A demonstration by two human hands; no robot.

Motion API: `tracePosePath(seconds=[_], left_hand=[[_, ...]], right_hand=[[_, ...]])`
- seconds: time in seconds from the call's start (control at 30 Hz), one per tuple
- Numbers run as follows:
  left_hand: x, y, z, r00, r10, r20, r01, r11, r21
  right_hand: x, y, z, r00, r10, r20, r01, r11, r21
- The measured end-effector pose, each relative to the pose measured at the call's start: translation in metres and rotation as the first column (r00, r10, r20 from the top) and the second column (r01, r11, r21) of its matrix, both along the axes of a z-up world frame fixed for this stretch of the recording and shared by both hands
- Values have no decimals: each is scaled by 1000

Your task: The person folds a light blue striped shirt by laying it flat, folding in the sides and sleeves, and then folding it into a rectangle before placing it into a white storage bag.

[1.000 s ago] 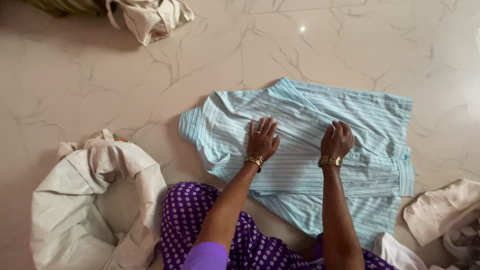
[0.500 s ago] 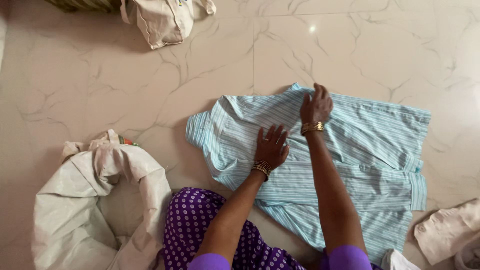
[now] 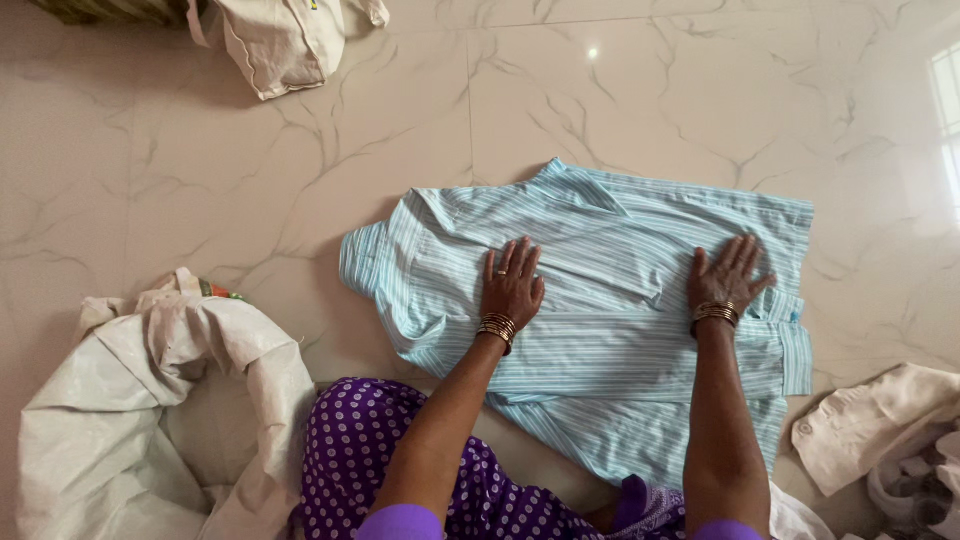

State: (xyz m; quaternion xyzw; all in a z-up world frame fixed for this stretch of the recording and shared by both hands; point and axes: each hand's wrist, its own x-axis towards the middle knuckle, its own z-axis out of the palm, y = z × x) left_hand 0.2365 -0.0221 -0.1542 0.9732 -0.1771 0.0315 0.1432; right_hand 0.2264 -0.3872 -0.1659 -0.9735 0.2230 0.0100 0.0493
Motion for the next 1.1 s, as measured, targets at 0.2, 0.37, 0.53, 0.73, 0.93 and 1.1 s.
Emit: tracePosePath(seconds=[0.2, 0.37, 0.53, 0.73, 0.93, 1.1], left_hand=[[0, 0, -4, 1000, -6, 23, 6, 1000, -20], [0, 0, -4, 1000, 0, 17, 1, 999, -43], [-1, -2, -2, 1000, 9, -4, -9, 1000, -20], [1, -2, -5, 1000, 22, 14, -22, 1000, 1], [15, 10, -9, 999, 12, 42, -16, 995, 95], [56, 89, -18, 993, 87, 74, -101, 971, 215]], right_hand=[[-31, 47, -35, 973, 230, 27, -230, 973, -12], [-56, 36, -26, 983, 184, -8, -184, 983, -27], [-61, 15, -5, 987, -141, 77, 137, 989, 54], [-58, 137, -16, 919, 384, -83, -390, 918, -71], [-73, 104, 8, 940, 266, 213, -300, 943, 143], [-75, 103, 5, 939, 262, 223, -298, 944, 143]])
